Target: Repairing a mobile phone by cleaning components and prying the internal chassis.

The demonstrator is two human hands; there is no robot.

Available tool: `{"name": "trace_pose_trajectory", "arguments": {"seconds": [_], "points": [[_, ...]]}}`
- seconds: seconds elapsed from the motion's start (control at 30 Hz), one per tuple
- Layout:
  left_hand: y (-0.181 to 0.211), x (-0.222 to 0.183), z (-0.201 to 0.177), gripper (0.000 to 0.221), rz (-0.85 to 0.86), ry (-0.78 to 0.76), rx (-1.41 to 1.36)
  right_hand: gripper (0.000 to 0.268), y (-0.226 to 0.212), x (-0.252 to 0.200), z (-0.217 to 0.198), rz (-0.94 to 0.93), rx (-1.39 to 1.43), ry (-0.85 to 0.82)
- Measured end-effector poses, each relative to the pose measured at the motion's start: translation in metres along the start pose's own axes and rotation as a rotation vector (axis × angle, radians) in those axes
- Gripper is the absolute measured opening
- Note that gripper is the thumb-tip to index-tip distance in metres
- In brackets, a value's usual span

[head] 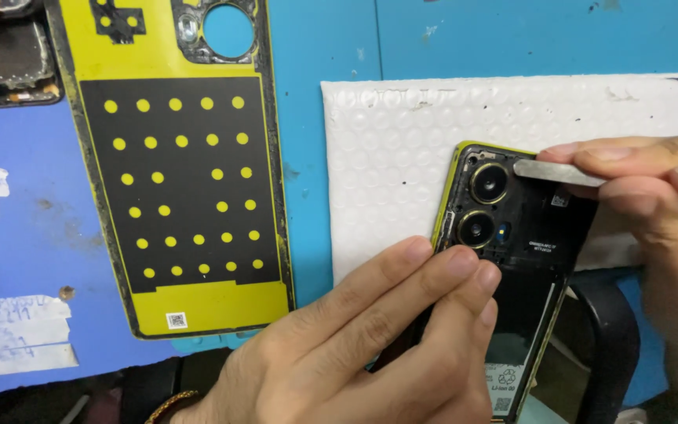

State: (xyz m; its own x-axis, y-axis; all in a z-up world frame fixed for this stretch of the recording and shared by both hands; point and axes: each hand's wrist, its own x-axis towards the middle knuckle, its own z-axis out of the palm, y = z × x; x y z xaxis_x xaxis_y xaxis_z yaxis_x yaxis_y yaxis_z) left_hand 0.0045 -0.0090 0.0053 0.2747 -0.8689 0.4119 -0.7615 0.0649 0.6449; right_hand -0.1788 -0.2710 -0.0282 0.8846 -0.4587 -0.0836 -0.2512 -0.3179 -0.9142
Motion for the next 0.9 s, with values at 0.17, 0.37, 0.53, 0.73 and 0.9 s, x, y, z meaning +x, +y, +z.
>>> {"name": "trace_pose_trajectory", "arguments": {"seconds": [0.17, 0.37, 0.53, 0.73, 0.9], "points": [[-0.001, 0.001, 0.000, 0.009, 0.002, -0.007, -0.020, 0.022, 0.013, -0.001, -0.005, 0.005, -0.004, -0.014], [0.000, 0.000, 0.003, 0.008, -0.013, 0.009, -0.021, 0.029, 0.012, 0.004, -0.007, -0.107, -0.004, -0.076], [0.000, 0.000, 0.003, 0.006, -0.033, 0.015, -0.064, 0.030, -0.008, 0.001, 0.008, 0.032, -0.029, 0.012], [0.001, 0.000, 0.001, 0.005, -0.038, 0.020, -0.056, 0.020, 0.003, 0.003, 0.006, 0.137, 0.083, 0.076], [0.006, -0.001, 0.000, 0.009, 0.006, 0.034, -0.054, 0.037, 0.022, -0.002, -0.016, 0.106, 0.000, 0.112]]}}
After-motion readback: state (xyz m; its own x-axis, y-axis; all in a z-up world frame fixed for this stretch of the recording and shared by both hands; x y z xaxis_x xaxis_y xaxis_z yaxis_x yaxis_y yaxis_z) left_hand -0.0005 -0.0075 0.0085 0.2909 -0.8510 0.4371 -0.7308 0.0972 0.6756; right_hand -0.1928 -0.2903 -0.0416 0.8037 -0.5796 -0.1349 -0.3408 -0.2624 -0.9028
